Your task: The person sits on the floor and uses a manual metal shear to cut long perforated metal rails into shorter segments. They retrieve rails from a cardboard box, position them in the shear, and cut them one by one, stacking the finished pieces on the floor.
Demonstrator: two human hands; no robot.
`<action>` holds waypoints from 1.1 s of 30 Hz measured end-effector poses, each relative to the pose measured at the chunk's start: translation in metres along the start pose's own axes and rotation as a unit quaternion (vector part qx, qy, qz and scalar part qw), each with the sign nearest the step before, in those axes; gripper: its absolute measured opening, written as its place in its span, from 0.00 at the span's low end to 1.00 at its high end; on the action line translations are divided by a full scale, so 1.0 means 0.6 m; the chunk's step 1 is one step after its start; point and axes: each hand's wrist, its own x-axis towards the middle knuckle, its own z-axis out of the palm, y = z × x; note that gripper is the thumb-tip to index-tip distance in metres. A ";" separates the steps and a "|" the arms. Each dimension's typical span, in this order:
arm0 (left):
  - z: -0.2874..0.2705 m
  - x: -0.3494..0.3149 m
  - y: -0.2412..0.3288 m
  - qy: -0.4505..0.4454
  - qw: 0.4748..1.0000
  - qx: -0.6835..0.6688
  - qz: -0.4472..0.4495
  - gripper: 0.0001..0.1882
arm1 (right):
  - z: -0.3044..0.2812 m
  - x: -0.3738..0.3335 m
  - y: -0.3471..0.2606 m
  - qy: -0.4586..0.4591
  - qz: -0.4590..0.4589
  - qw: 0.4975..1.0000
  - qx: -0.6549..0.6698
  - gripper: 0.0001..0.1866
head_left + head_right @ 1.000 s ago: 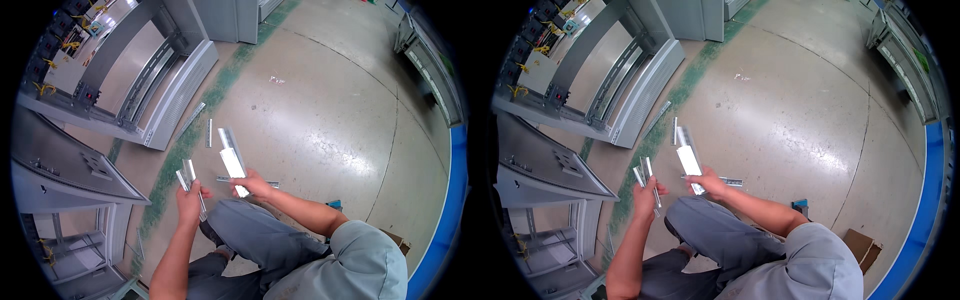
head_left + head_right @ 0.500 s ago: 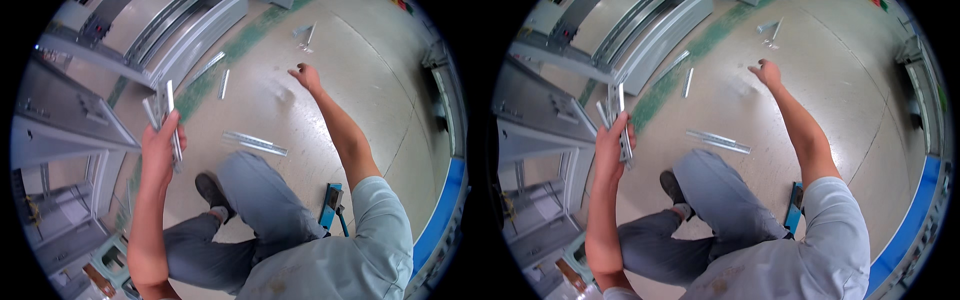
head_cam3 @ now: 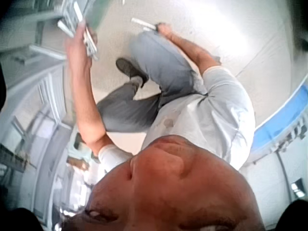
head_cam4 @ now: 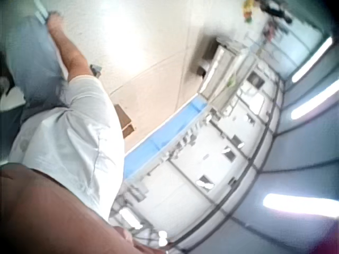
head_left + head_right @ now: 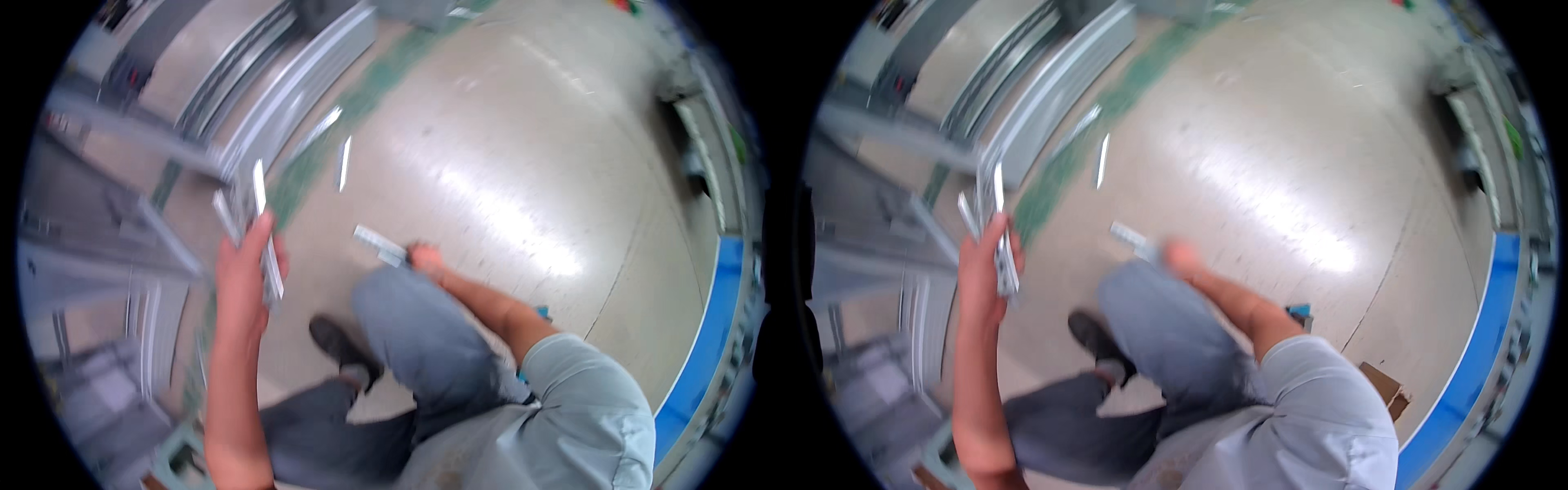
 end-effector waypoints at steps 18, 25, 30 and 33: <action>0.128 0.203 -0.020 -0.204 0.970 -0.119 -0.065 0.15 | -0.599 0.074 -0.024 0.025 0.066 0.800 0.596 0.19; 0.196 0.149 -0.062 -0.135 0.977 -0.138 -0.085 0.13 | -0.727 -0.023 -0.259 0.162 0.132 0.749 0.629 0.17; 0.168 0.036 -0.043 -0.073 0.951 -0.235 -0.186 0.25 | -0.687 -0.111 -0.384 0.120 0.189 0.813 0.538 0.19; 0.126 -0.081 0.036 -0.022 0.970 -0.182 -0.160 0.23 | -0.741 -0.174 -0.459 0.072 0.215 0.785 0.576 0.16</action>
